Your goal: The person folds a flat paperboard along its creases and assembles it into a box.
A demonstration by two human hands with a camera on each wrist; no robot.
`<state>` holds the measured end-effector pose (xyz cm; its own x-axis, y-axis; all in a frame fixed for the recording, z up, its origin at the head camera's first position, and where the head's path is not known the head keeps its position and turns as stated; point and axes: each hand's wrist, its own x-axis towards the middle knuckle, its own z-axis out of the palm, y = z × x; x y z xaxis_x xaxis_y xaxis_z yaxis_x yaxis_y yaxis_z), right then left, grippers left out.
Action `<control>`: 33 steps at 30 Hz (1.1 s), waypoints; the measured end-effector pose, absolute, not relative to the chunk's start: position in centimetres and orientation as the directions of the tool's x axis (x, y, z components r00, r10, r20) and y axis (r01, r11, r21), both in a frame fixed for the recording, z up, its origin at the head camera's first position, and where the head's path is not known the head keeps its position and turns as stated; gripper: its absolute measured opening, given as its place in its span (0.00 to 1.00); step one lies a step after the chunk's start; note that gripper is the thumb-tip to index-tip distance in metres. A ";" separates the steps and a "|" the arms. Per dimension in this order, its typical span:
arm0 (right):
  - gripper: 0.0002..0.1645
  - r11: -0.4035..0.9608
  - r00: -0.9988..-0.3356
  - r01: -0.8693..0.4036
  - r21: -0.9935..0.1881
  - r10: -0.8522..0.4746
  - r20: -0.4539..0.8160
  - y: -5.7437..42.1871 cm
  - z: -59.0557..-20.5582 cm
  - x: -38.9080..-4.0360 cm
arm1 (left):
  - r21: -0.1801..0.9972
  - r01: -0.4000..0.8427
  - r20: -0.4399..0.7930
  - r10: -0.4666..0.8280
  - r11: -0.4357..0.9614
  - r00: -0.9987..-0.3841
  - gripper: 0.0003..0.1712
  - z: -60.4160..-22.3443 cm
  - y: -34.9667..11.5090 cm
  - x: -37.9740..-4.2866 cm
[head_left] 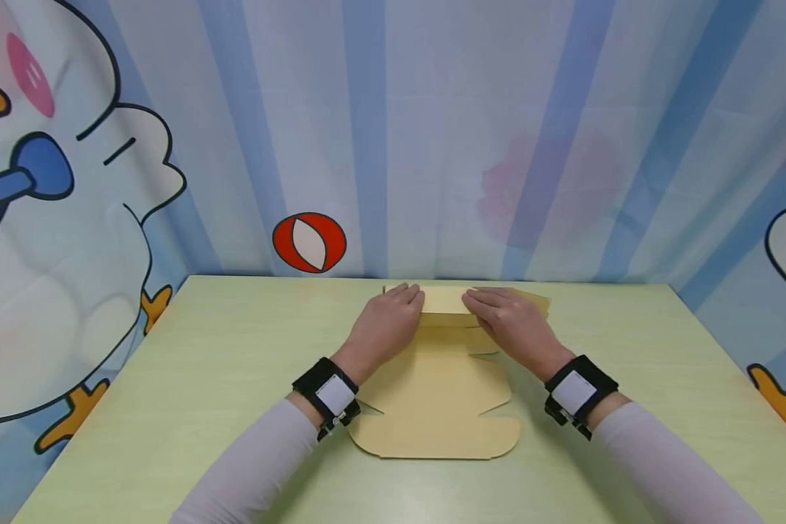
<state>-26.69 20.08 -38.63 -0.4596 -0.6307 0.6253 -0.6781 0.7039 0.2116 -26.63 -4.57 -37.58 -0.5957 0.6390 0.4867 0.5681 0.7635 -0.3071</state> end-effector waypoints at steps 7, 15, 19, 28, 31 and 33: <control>0.28 0.718 -0.481 -0.669 0.194 -0.617 0.623 20.4 -38.6 -26.5 | -0.295 0.584 0.495 0.644 0.756 -0.584 0.19 -37.8 -3.3 -26.9; 0.28 0.725 -0.490 -0.665 0.180 -0.605 0.628 20.3 -38.7 -26.4 | -0.301 0.611 0.450 0.674 0.732 -0.586 0.19 -37.6 -2.3 -26.6; 0.27 0.723 -0.487 -0.671 0.164 -0.597 0.638 20.1 -38.8 -26.6 | -0.292 0.601 0.430 0.663 0.744 -0.612 0.20 -37.5 -2.4 -26.4; 0.26 0.762 -0.544 -0.644 0.065 -0.516 0.661 20.7 -39.2 -26.2 | -0.274 0.608 0.444 0.659 0.745 -0.607 0.20 -37.9 -2.3 -26.5; 0.26 0.800 -0.592 -0.600 0.019 -0.460 0.662 20.8 -39.5 -25.9 | -0.278 0.608 0.448 0.660 0.743 -0.603 0.20 -38.0 -2.4 -26.5; 0.25 0.821 -0.620 -0.571 -0.008 -0.425 0.660 20.8 -39.5 -25.7 | -0.275 0.611 0.449 0.661 0.743 -0.602 0.20 -38.0 -2.4 -26.5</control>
